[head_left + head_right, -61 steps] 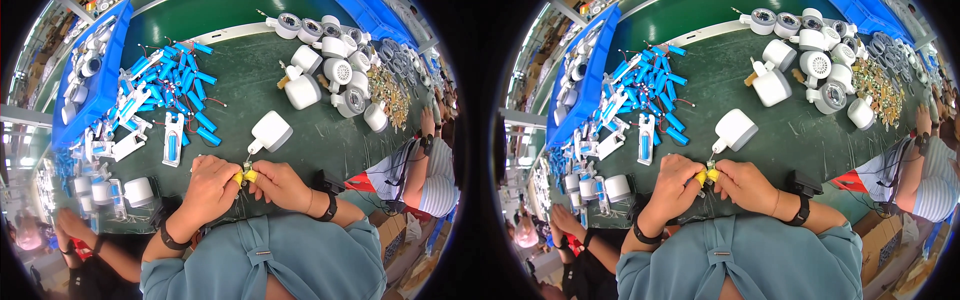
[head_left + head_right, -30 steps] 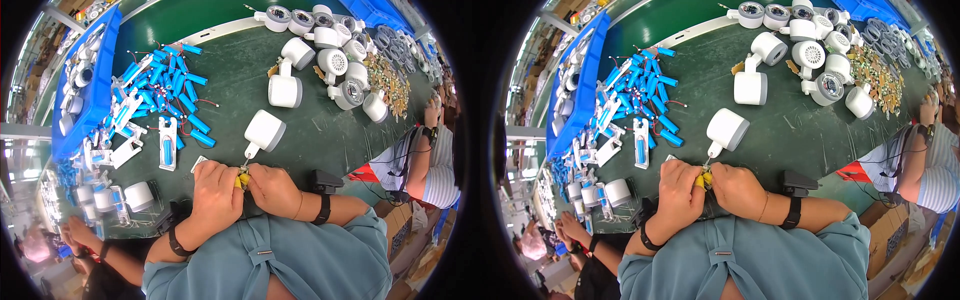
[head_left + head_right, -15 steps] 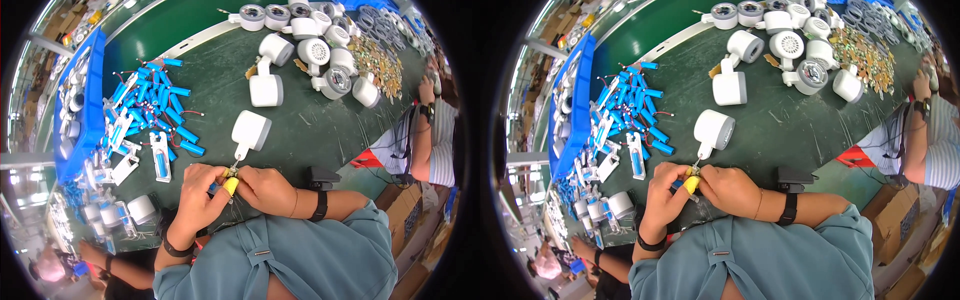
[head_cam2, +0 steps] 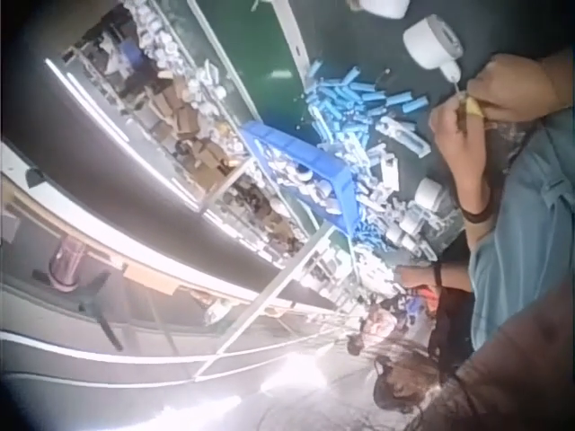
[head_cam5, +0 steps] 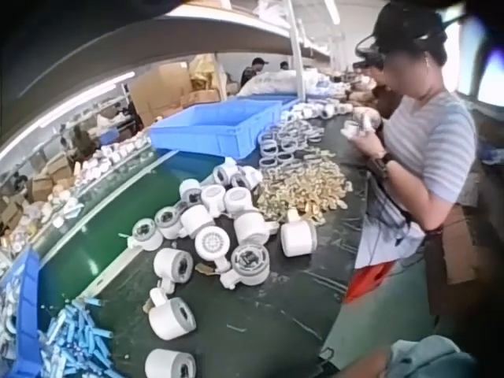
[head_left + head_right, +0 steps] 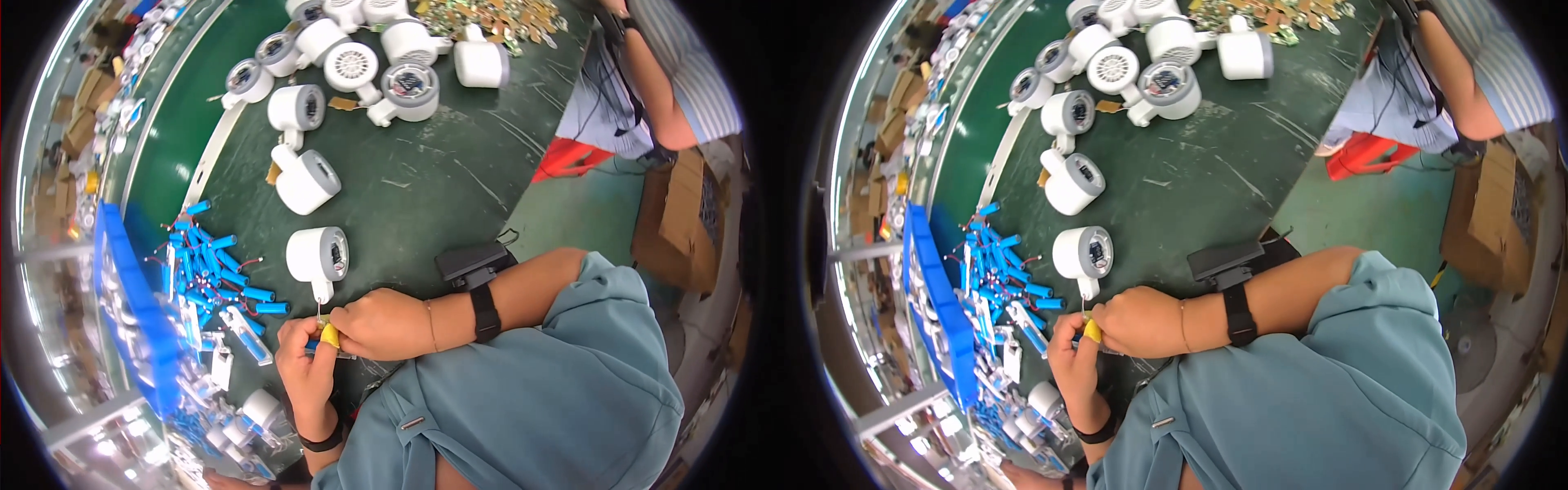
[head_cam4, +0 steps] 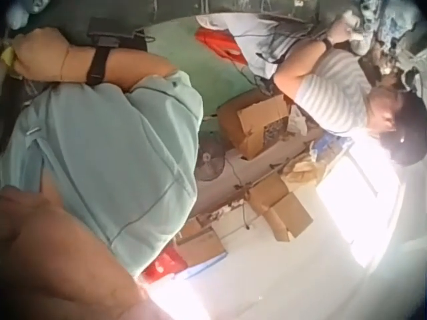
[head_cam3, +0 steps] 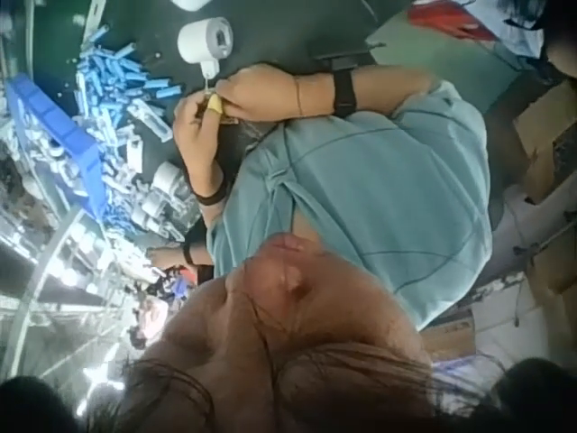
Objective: The person assembles electronic devices by connecting a circuit board to a white plastic housing and then fitting the housing onto a base plate containing a blue battery. They repeat this process for multiple units, handling the housing, circuit board, and base plate for each assembly.
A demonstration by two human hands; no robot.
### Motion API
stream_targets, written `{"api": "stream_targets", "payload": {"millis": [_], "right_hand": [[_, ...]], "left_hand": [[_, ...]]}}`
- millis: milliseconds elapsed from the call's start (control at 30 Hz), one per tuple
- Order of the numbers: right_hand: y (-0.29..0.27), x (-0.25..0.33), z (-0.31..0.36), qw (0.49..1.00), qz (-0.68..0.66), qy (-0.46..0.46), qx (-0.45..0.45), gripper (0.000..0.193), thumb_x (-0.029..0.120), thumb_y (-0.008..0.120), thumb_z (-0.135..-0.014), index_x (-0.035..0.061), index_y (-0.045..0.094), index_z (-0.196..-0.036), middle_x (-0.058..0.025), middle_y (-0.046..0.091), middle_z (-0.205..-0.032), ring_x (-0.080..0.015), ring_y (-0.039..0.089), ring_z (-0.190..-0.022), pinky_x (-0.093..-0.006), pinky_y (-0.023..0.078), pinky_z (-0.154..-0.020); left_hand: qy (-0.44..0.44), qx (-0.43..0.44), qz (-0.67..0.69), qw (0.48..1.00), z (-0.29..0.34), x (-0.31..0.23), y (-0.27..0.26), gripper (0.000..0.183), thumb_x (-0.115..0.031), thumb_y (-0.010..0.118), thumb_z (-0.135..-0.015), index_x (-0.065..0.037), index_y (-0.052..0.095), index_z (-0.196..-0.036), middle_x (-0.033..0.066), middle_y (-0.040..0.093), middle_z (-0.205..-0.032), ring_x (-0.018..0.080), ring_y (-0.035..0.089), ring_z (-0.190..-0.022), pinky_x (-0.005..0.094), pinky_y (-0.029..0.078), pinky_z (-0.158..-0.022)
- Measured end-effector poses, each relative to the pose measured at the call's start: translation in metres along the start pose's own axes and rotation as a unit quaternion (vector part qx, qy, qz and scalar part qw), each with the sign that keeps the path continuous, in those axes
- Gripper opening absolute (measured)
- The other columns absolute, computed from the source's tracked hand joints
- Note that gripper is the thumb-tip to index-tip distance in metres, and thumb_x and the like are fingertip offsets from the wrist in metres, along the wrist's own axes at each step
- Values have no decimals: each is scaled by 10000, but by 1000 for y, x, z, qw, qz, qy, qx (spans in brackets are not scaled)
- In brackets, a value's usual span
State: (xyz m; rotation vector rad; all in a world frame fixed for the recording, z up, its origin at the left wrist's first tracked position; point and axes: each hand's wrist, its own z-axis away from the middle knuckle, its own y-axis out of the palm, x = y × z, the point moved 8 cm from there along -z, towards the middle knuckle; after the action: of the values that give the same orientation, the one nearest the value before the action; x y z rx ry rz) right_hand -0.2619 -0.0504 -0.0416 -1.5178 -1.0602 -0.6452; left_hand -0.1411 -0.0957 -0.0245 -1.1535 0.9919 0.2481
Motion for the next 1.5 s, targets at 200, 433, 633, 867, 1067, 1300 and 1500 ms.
{"api": "stream_targets", "payload": {"millis": [200, 433, 633, 867, 1067, 1300, 1500], "right_hand": [[2, 1, 1, 1000, -1, -26, -17, 258, 210, 660, -870, -22, 551, -846, -168, 624, -649, -345, 656, -575, -434, 531, -530], [3, 0, 0, 1000, -10, -20, -12, 244, 204, 644, -876, -22, 554, -852, -171, 627, -660, -350, 660, -597, -447, 530, -543], [-4, -8, -6, 996, -13, 9, 84, 247, 232, 625, -864, -11, 583, -867, -177, 651, -705, -376, 671, -690, -484, 532, -623], [-18, -19, -21, 974, 17, -12, 228, 178, 224, 620, -853, 48, 649, -849, -152, 677, -735, -375, 668, -721, -484, 520, -659], [-16, -22, -29, 960, -27, -15, 279, 171, 199, 609, -861, 34, 654, -868, -142, 672, -743, -355, 660, -719, -456, 511, -660], [-17, -22, -30, 951, -49, -3, 304, 166, 183, 603, -862, 27, 651, -887, -133, 671, -743, -330, 647, -692, -438, 494, -633], [-37, 9, -30, 959, -67, -61, 267, 195, 217, 687, -845, 50, 631, -929, -78, 636, -703, -314, 630, -671, -409, 486, -613]], "left_hand": [[-33, -7, 1, 999, 1, 6, 1, 194, -8, 661, -757, -5, 660, -951, 76, 603, -827, 219, 562, -831, 317, 450, -768], [-40, -26, 15, 999, 4, 12, -1, 191, -4, 656, -754, -3, 645, -945, 75, 606, -831, 219, 565, -837, 319, 454, -784], [-31, -42, -20, 998, 8, 18, -8, 224, 2, 657, -740, -8, 657, -964, 88, 614, -835, 238, 579, -842, 327, 461, -791], [29, -56, -106, 992, 8, 10, -13, 215, -4, 634, -794, 18, 651, -1008, 67, 588, -826, 165, 566, -766, 284, 457, -722], [23, -75, -74, 994, 5, 6, -14, 215, -25, 689, -737, -24, 672, -951, 85, 586, -765, 258, 527, -769, 371, 424, -722], [26, -89, -74, 993, 5, 5, -15, 213, -34, 697, -723, -32, 673, -935, 72, 584, -736, 257, 526, -772, 373, 418, -743], [46, -101, -84, 990, 5, 5, -16, 219, -37, 706, -709, -46, 669, -924, 64, 594, -723, 257, 532, -765, 386, 413, -779]]}}
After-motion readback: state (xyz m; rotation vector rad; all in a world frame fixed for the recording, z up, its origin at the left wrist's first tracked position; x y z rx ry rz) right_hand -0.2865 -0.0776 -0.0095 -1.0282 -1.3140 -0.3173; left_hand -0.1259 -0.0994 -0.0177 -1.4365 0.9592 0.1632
